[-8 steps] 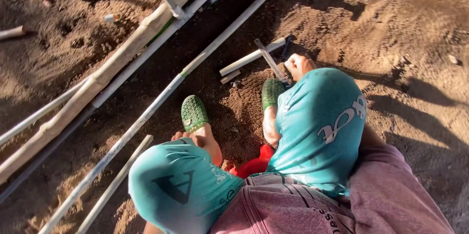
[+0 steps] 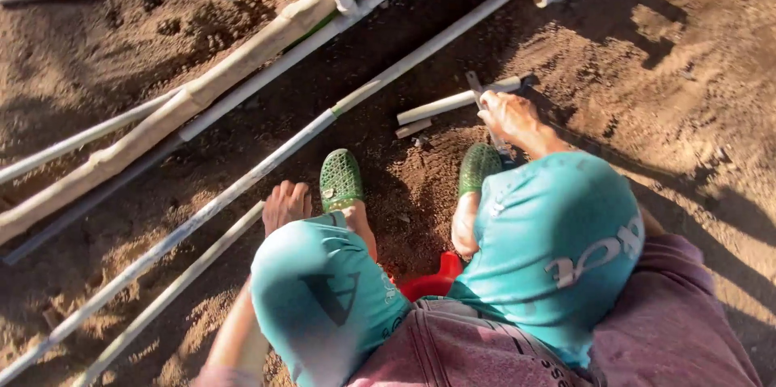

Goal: The person sits on the ground and assembles a pipe system by connecting white PVC pipes and elbow joints. They align the pieces, insert them into fittings, and secure the connections using a zip tie.

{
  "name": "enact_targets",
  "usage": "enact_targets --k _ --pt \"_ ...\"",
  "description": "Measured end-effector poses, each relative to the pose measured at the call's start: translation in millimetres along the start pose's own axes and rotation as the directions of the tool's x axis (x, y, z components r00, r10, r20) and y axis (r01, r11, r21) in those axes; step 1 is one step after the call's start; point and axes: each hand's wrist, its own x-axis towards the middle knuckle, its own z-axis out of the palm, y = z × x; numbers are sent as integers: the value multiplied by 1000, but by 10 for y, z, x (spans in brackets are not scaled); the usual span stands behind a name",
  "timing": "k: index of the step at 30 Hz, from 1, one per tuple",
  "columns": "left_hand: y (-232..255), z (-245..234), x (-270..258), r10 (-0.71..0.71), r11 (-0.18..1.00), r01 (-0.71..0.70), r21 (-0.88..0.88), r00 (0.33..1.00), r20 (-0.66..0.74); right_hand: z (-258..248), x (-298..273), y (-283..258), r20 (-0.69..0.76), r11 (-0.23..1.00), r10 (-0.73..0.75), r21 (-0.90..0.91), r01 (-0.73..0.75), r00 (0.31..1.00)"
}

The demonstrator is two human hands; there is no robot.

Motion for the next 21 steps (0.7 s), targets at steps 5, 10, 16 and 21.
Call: enact_targets --k 5,10,16,21 --pt "-174 -160 952 49 989 -30 146 991 -126 -799 415 -91 100 955 -295 19 294 950" --pt "-359 -277 2228 121 938 -179 296 971 204 -1345 1220 133 383 361 -385 -775 519 839" --pt "5 6 2397 48 975 -63 211 996 76 -861 2193 -734 748 -944 -29 -239 228 663" --pt "11 343 2136 108 981 -104 166 994 -13 369 2136 -865 -10 580 -639 -663 473 769"
